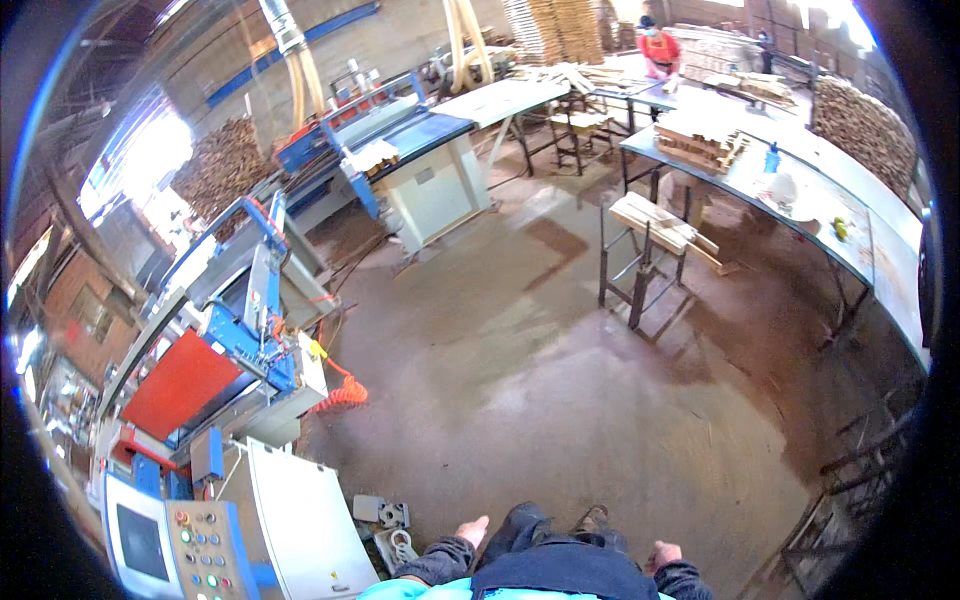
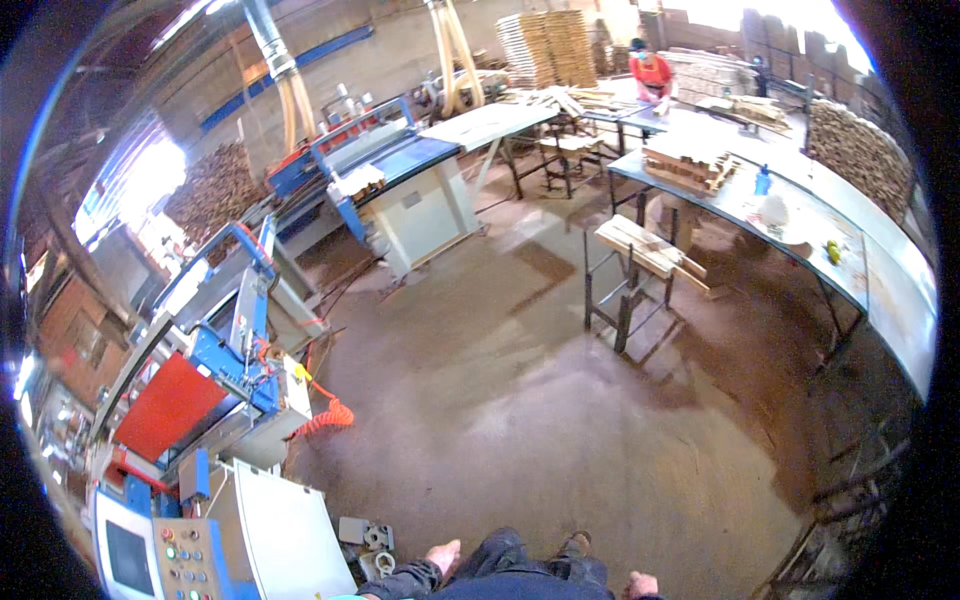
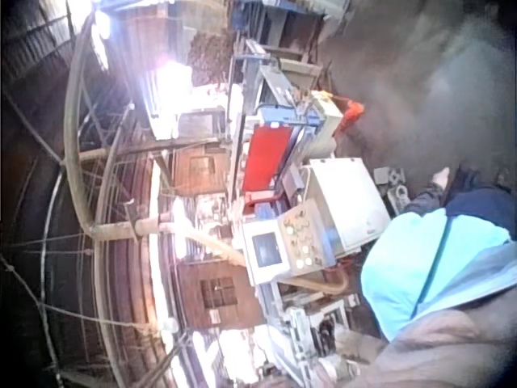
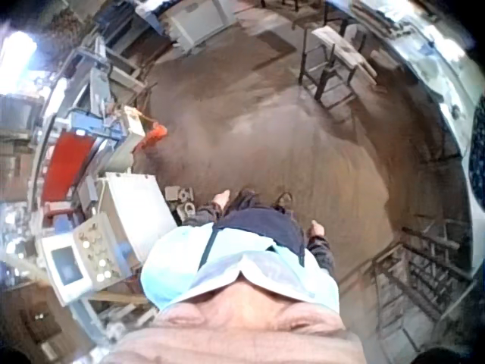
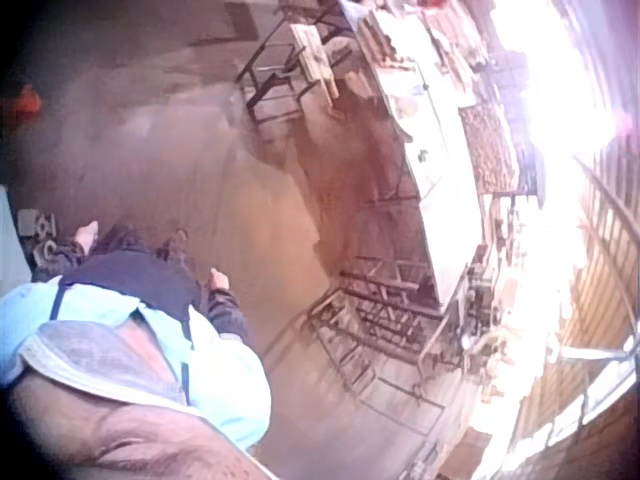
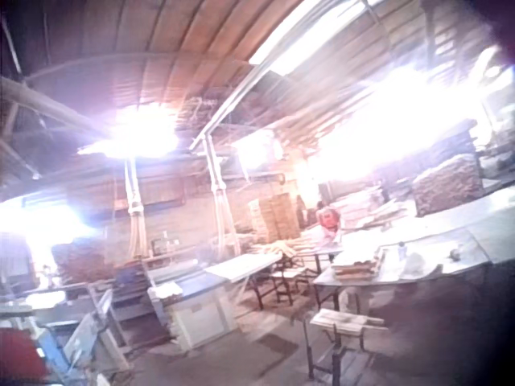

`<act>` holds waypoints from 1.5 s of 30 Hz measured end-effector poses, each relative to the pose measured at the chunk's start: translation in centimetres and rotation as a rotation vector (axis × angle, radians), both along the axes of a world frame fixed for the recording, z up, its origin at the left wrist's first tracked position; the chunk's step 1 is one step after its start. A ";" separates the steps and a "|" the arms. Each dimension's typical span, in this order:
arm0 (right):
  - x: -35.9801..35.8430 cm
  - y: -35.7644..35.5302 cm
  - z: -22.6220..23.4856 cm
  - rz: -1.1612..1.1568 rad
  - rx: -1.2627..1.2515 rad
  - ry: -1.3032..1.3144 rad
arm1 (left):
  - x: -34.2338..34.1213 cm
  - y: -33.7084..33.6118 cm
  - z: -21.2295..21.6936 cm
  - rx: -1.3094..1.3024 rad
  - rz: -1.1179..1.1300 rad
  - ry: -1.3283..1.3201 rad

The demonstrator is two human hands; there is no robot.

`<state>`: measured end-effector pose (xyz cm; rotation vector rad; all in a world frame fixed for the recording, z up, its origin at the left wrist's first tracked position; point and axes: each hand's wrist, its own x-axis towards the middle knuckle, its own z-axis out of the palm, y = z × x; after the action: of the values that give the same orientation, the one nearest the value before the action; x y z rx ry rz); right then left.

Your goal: The person gathers and stacks thin wooden slats on a metal workbench in a workshop. They repeatedly pick up bundles of wood, align them, and place them into neat piles, occasionally moving between different sections of the table.

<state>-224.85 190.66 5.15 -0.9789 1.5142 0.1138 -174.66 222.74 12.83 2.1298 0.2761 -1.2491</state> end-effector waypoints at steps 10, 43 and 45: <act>17.5 -24.5 2.4 -0.033 0.011 -0.193 | 2.5 -11.3 1.8 0.095 -0.097 -0.037; 96.6 -35.0 50.0 1.235 -0.400 -1.195 | 72.2 -60.1 5.9 -0.087 -0.296 -0.554; 99.9 -40.1 50.3 1.205 -0.484 -1.171 | 74.9 -65.9 8.9 -0.076 -0.352 -0.493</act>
<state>-124.95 150.58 55.43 -1.7895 -0.2538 0.0015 -99.75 156.85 21.70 2.3999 -0.3650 -0.8491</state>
